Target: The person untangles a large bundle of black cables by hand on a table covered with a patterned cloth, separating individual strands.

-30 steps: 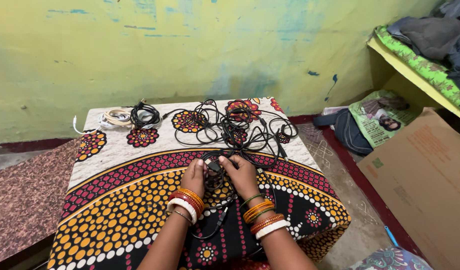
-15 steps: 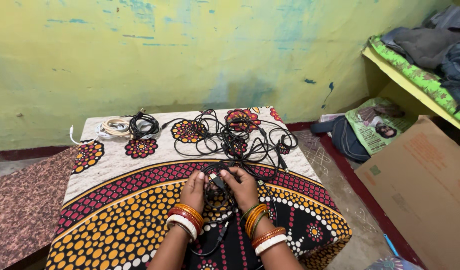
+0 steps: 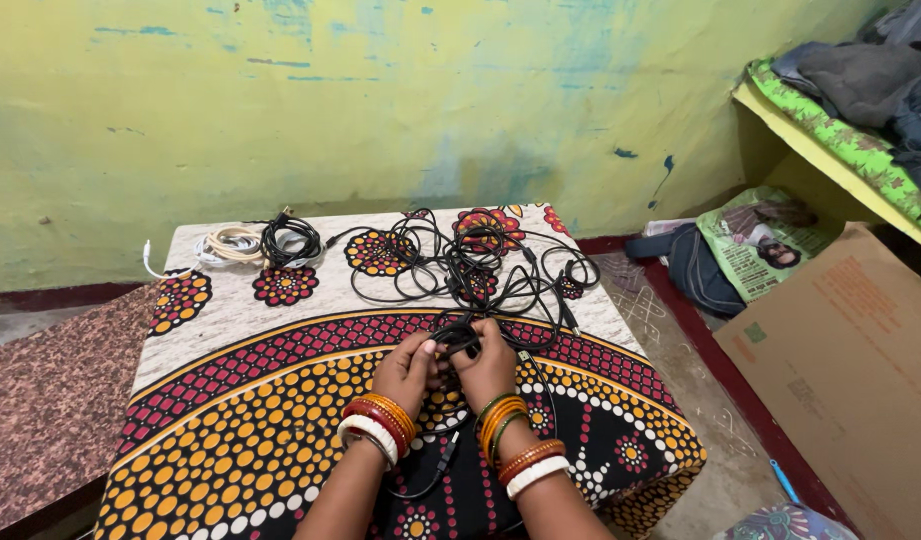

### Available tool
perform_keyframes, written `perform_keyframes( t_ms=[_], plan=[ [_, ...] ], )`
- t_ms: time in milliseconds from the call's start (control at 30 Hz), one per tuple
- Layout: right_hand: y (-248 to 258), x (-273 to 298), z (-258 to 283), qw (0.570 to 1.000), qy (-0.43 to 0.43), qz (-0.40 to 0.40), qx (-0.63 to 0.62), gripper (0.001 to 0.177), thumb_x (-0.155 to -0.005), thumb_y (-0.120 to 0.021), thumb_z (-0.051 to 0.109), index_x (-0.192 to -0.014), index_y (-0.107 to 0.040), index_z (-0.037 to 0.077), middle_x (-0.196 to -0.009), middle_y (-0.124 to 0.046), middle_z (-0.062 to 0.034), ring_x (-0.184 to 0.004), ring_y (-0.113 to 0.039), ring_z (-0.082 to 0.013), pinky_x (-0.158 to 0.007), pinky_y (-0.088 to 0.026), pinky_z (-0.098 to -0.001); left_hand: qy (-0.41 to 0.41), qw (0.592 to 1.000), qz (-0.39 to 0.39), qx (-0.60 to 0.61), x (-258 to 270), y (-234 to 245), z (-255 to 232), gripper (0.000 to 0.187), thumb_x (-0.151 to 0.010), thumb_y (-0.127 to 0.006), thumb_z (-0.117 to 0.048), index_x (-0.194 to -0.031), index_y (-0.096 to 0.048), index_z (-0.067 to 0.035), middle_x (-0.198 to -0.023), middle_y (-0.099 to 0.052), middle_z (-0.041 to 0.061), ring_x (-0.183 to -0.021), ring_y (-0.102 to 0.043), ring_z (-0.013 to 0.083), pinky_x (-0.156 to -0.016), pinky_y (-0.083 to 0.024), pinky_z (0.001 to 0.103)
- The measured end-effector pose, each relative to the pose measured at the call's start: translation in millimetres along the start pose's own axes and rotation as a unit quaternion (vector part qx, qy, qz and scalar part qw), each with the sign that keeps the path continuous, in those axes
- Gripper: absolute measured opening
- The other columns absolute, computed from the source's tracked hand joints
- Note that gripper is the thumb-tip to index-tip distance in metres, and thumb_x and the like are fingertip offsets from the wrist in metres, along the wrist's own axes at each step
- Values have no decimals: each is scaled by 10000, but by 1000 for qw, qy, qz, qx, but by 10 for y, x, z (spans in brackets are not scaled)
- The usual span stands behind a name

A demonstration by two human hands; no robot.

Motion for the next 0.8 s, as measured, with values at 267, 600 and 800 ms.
perform_keyframes(
  t_ms=[267, 600, 800],
  plan=[
    [-101, -56, -23, 985, 54, 55, -151, 275, -862, -745, 110, -1119, -713, 20, -924, -769, -74, -811, -717, -122, -721, -570, -264, -15, 999, 42, 7, -10, -45, 23, 310, -1048, -519, -298, -985, -708, -59, -738, -570, -38, -712, -575, 81, -664, -556, 263],
    [-306, 27, -92, 840, -83, 227, -486, 335, -946, -639, 52, -1277, -663, 6, -1077, -742, -60, -933, -694, -136, -876, -560, -289, -8, 988, 14, 152, -121, 88, 208, 321, -1072, -476, -342, -953, -629, -85, -739, -553, -39, -770, -653, 105, -615, -481, 243],
    [-225, 30, 100, 781, -140, 218, -568, 409, -937, -596, 193, -1320, -612, 50, -1229, -718, -41, -1070, -704, -138, -963, -557, -328, 2, 988, 1, 156, -157, 146, 279, 331, -1077, -459, -351, -937, -610, -92, -737, -540, -40, -735, -625, 96, -624, -448, 244]
  ],
)
Point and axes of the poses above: each hand's wrist, its own x-axis away from the middle knuckle, its own y-axis out of the back of the hand, z = x × y, the point moved 9 cm from there along -x, towards the middle knuckle
